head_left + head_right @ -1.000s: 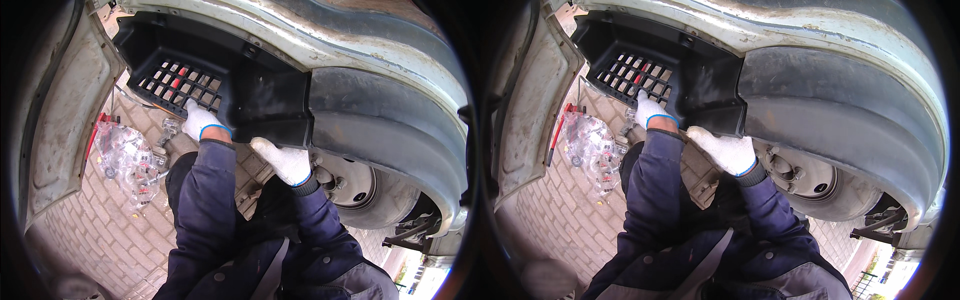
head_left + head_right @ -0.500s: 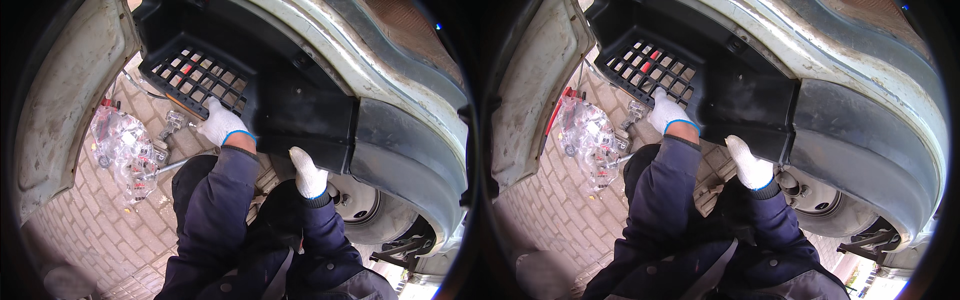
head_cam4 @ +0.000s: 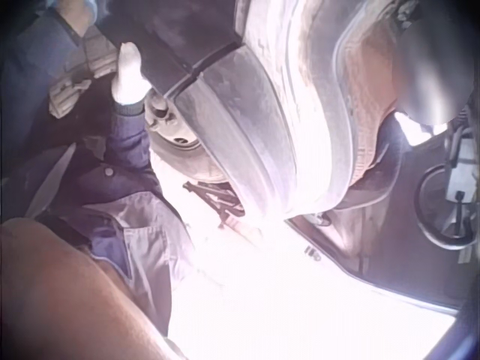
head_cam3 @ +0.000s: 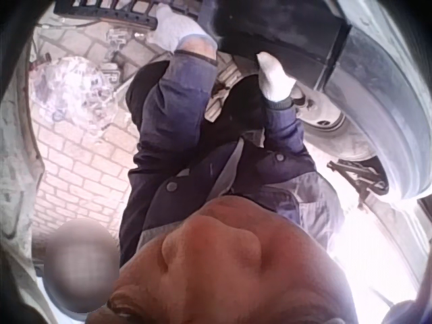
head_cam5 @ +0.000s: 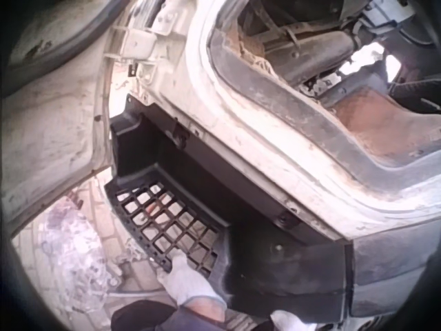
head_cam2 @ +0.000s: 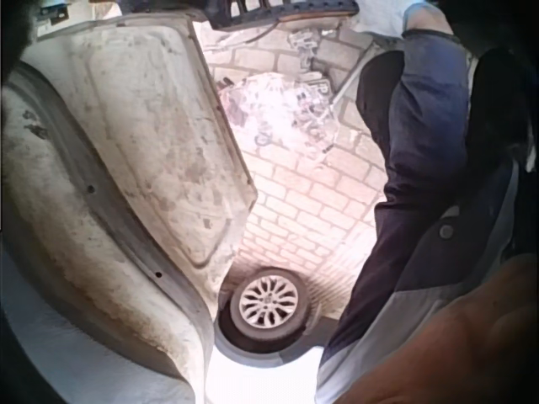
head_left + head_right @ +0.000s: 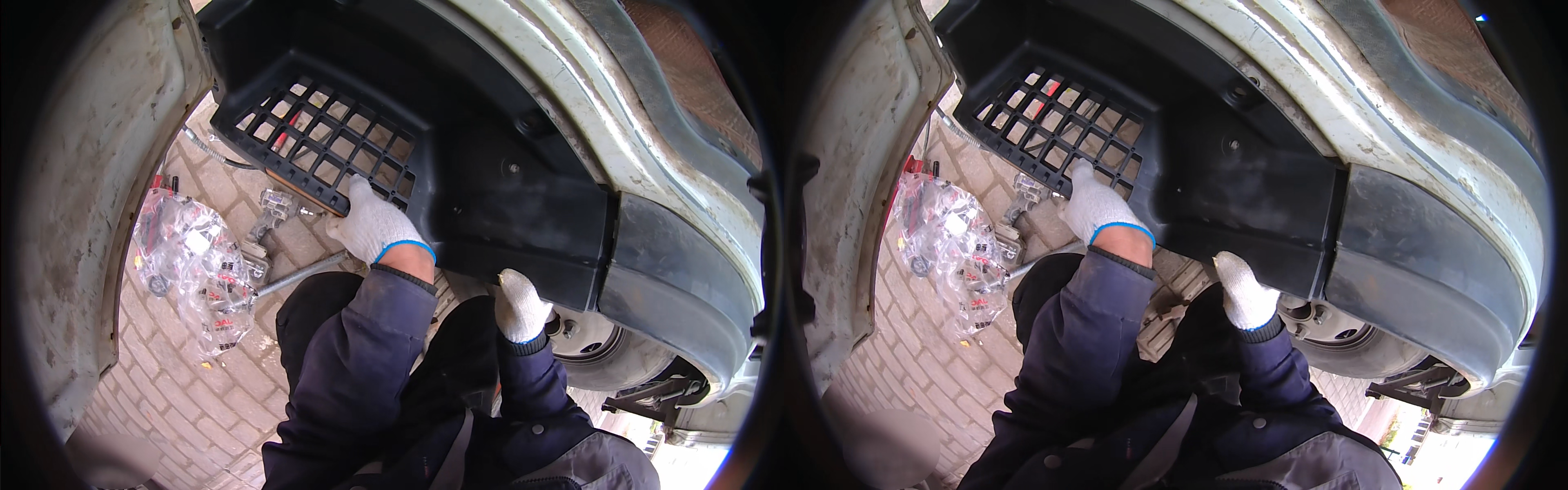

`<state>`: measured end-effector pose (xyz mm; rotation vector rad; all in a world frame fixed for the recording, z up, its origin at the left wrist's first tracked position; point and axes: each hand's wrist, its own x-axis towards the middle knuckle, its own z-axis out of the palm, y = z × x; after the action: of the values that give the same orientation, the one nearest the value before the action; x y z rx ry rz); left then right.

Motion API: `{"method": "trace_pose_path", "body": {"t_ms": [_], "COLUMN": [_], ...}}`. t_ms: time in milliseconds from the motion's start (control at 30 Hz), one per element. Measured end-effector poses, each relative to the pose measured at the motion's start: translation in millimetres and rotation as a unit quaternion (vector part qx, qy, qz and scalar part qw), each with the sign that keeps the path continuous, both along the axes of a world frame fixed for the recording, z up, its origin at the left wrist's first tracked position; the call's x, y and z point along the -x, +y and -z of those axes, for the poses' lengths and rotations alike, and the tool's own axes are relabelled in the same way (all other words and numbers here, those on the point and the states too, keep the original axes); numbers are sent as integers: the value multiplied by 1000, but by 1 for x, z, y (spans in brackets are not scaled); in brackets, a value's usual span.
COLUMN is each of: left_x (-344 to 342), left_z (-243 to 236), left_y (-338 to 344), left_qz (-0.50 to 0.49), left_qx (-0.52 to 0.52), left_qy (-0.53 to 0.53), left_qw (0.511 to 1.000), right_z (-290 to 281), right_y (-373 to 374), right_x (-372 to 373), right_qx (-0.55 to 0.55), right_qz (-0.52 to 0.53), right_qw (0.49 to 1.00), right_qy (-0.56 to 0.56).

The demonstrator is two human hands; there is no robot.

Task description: The person kneels under a vehicle and repeatedly attempts to fit a black plastic underbody panel into place. They align the panel, press it against the chassis, and use a metal bar to tap or adjust the fit, but the panel is not fully secured by the end of the clip.

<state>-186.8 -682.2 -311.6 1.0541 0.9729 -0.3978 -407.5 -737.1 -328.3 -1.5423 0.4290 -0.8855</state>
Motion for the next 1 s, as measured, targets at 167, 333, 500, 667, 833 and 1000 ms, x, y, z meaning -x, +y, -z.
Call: {"method": "trace_pose_path", "body": {"t_ms": [167,333,500,667,833,1000], "left_x": [2,5,8,14,15,13], "left_z": [8,19,11,17,44,48], "left_y": [0,1,2,8,10,23], "left_qz": [23,32,58,96,70,134], "left_qx": [0,7,-61,-62,86,150], "left_qy": [-4,-36,-29,-64,-93,-61], "left_qw": [1000,999,996,991,990,978], "right_z": [-12,-20,-28,-34,-26,-22], "right_y": [8,4,2,10,6,8], "right_x": [-13,-12,-13,-17,-3,10], "right_qx": [57,117,122,67,103,187], "right_qz": [118,90,73,84,71,63], "right_qw": [990,982,983,990,986,963], "right_qy": [49,119,117,86,110,186]}}
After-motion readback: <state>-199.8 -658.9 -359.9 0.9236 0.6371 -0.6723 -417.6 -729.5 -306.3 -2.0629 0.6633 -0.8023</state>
